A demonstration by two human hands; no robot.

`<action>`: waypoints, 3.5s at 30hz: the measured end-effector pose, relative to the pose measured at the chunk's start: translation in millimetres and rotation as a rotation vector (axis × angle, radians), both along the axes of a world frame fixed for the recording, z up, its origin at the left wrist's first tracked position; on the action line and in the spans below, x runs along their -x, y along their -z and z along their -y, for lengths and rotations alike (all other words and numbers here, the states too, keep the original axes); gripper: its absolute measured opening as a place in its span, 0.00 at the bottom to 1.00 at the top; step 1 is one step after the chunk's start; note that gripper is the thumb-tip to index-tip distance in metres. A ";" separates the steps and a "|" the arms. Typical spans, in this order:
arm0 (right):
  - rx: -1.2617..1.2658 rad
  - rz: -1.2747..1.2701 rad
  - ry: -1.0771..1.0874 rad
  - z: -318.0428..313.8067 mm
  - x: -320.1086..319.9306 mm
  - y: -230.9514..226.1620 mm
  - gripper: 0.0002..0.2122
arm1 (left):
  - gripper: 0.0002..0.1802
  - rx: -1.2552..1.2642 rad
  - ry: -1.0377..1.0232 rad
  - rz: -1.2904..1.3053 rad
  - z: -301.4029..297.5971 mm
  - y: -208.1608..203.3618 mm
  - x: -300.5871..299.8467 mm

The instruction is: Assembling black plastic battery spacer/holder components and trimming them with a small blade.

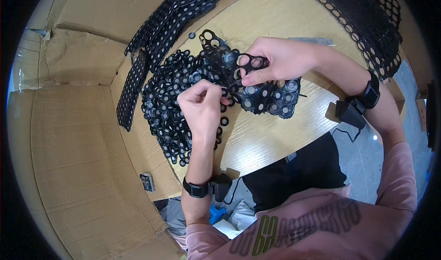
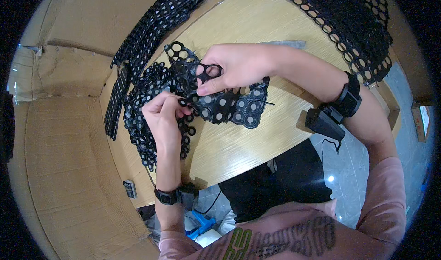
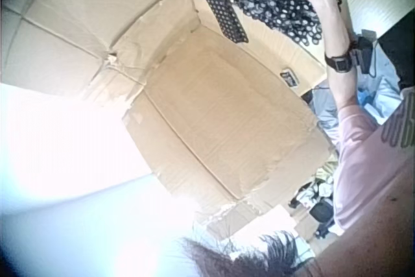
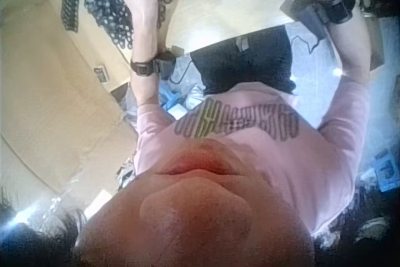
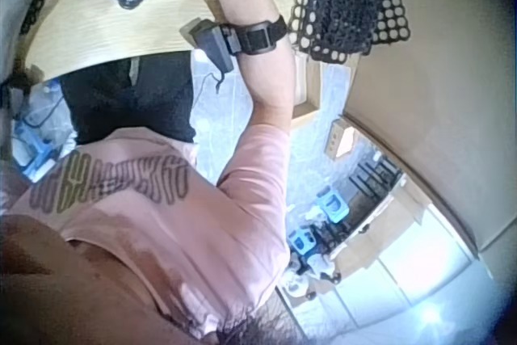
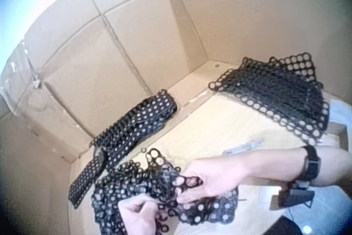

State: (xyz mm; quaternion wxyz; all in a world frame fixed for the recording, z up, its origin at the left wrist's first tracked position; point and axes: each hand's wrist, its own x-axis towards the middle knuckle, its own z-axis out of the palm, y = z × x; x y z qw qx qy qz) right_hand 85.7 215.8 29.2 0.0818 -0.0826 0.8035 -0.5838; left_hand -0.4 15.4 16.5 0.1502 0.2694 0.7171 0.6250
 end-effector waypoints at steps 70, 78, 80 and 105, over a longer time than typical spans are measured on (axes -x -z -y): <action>0.126 0.129 -0.032 -23.6 8.2 12.4 0.09 | 0.04 0.523 -0.257 -0.677 24.0 -13.9 33.0; 0.092 0.237 -0.032 -33.2 3.1 6.9 0.11 | 0.10 0.573 -0.270 -1.165 33.8 -18.6 28.1; 0.114 0.243 -0.043 -21.1 6.4 4.0 0.12 | 0.12 0.435 -0.294 -0.956 43.7 -16.1 19.8; 0.258 0.108 0.453 -11.9 -57.6 22.2 0.14 | 0.11 -1.431 1.441 1.001 175.2 21.6 -122.5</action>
